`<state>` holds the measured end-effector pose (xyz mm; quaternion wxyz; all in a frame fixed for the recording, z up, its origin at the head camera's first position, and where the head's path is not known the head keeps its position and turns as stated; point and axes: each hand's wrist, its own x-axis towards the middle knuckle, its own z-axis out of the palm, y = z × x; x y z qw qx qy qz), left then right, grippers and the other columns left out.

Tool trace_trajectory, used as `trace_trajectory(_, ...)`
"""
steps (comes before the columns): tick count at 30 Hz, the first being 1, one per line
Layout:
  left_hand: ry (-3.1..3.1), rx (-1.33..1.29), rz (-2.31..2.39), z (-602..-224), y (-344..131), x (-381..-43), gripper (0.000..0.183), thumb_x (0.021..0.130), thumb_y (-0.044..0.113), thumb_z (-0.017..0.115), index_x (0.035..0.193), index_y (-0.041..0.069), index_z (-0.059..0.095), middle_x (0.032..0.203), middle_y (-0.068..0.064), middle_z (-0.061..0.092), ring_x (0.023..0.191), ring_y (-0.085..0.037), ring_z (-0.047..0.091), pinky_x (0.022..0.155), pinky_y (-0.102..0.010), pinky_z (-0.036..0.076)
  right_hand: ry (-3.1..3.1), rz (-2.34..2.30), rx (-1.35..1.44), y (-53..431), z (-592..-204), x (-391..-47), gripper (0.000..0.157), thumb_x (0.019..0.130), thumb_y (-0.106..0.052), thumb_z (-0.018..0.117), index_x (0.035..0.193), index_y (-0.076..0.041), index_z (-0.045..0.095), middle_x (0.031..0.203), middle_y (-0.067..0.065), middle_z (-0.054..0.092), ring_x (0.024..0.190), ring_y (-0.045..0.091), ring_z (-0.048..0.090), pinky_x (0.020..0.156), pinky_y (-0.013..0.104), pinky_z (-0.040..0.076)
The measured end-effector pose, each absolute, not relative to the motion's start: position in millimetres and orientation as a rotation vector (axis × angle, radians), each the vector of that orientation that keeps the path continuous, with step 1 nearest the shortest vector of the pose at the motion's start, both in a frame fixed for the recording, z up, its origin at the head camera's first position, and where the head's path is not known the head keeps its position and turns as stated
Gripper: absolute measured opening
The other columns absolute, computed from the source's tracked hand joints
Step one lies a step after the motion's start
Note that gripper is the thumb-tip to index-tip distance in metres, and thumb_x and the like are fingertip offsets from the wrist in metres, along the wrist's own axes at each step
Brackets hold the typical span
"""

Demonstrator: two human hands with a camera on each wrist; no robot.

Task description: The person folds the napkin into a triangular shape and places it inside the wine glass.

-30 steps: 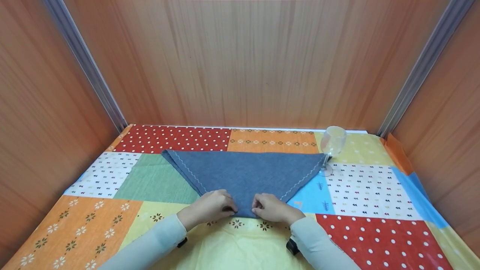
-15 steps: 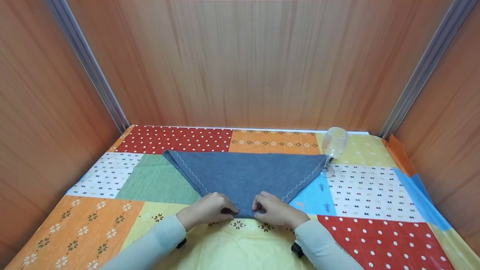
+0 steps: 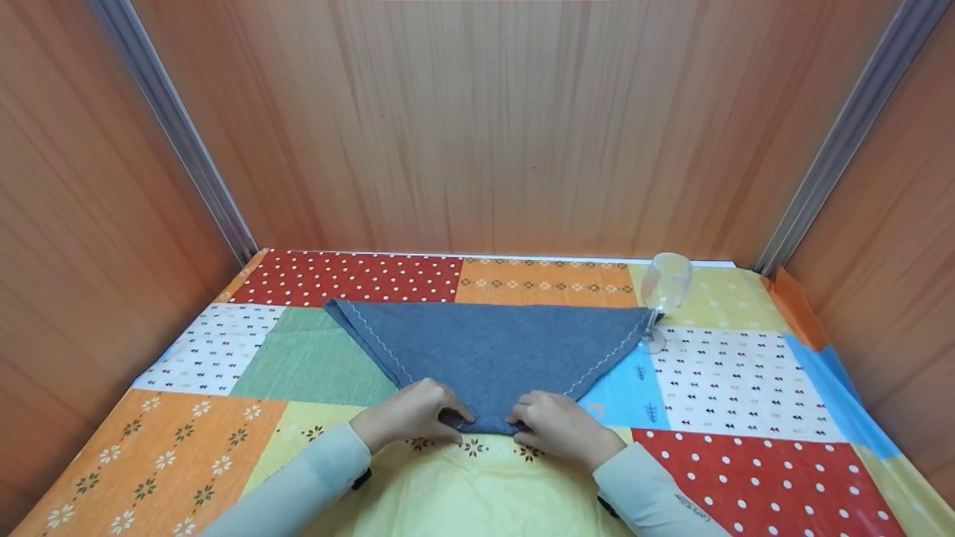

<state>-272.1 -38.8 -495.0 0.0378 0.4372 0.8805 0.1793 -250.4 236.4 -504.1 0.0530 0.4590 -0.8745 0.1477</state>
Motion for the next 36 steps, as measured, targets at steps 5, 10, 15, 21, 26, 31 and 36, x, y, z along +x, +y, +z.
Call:
trace_trajectory(5,2.705,1.321,0.584,-496.5,-39.3,-274.7,0.026,0.081,0.027,0.086,0.105,0.019,0.081,0.099,0.011,0.075,0.091,0.004,0.065,0.079,-0.013,0.050,-2.788,0.601,1.339,234.8,-501.5,-252.5,0.013,0.092,-0.018,0.074,0.103,-0.011,0.074,0.097,-0.003,0.068,0.089,0.011,0.065,0.074,0.031,0.056)
trace_trajectory(10,2.736,1.303,0.550,-496.8,-38.5,-274.8,0.023,0.083,0.026,0.084,0.105,0.021,0.081,0.097,0.013,0.074,0.089,0.003,0.065,0.078,-0.013,0.050,-2.879,0.663,1.270,232.9,-499.7,-252.3,0.010,0.096,-0.019,0.069,0.104,-0.013,0.072,0.099,-0.006,0.064,0.088,0.009,0.063,0.073,0.031,0.055)
trace_trajectory(15,2.755,1.233,0.577,-498.5,-37.0,-275.7,0.019,0.087,0.021,0.078,0.106,0.020,0.080,0.096,0.013,0.073,0.084,0.002,0.063,0.073,-0.015,0.050,-2.940,0.710,1.200,231.7,-499.8,-254.1,0.009,0.099,-0.022,0.064,0.103,-0.015,0.068,0.099,-0.009,0.060,0.088,0.008,0.060,0.075,0.033,0.054)
trace_trajectory(21,2.708,1.088,0.697,-498.1,-36.4,-279.6,0.014,0.092,0.022,0.075,0.105,0.019,0.079,0.095,0.011,0.073,0.083,0.001,0.062,0.073,-0.019,0.051,-2.977,0.835,1.157,233.5,-500.1,-259.6,0.007,0.101,-0.021,0.060,0.102,-0.017,0.066,0.098,-0.011,0.056,0.087,0.009,0.057,0.076,0.034,0.052)
trace_trajectory(26,2.650,1.026,0.791,-498.5,-37.4,-284.3,0.016,0.095,0.027,0.072,0.106,0.017,0.079,0.095,0.011,0.073,0.081,0.002,0.063,0.074,-0.017,0.051,-2.982,0.938,1.144,235.6,-501.3,-264.5,0.010,0.102,-0.021,0.058,0.103,-0.015,0.066,0.097,-0.011,0.058,0.088,0.010,0.056,0.078,0.034,0.051)
trace_trajectory(31,2.614,0.937,0.901,-498.6,-38.1,-287.4,0.016,0.097,0.025,0.069,0.103,0.014,0.078,0.090,0.010,0.072,0.075,0.001,0.060,0.070,-0.018,0.049,-2.984,1.041,1.096,235.0,-502.3,-269.1,0.009,0.103,-0.018,0.057,0.103,-0.012,0.063,0.089,-0.008,0.059,0.079,0.010,0.055,0.070,0.031,0.048)
trace_trajectory(36,2.635,0.865,0.913,-498.3,-36.1,-289.7,0.014,0.097,0.026,0.069,0.099,0.014,0.075,0.087,0.009,0.070,0.075,-0.002,0.060,0.071,-0.020,0.050,-3.001,1.112,1.051,233.1,-502.2,-271.6,0.006,0.103,-0.016,0.057,0.104,-0.009,0.057,0.083,-0.004,0.057,0.073,0.011,0.052,0.065,0.029,0.046)
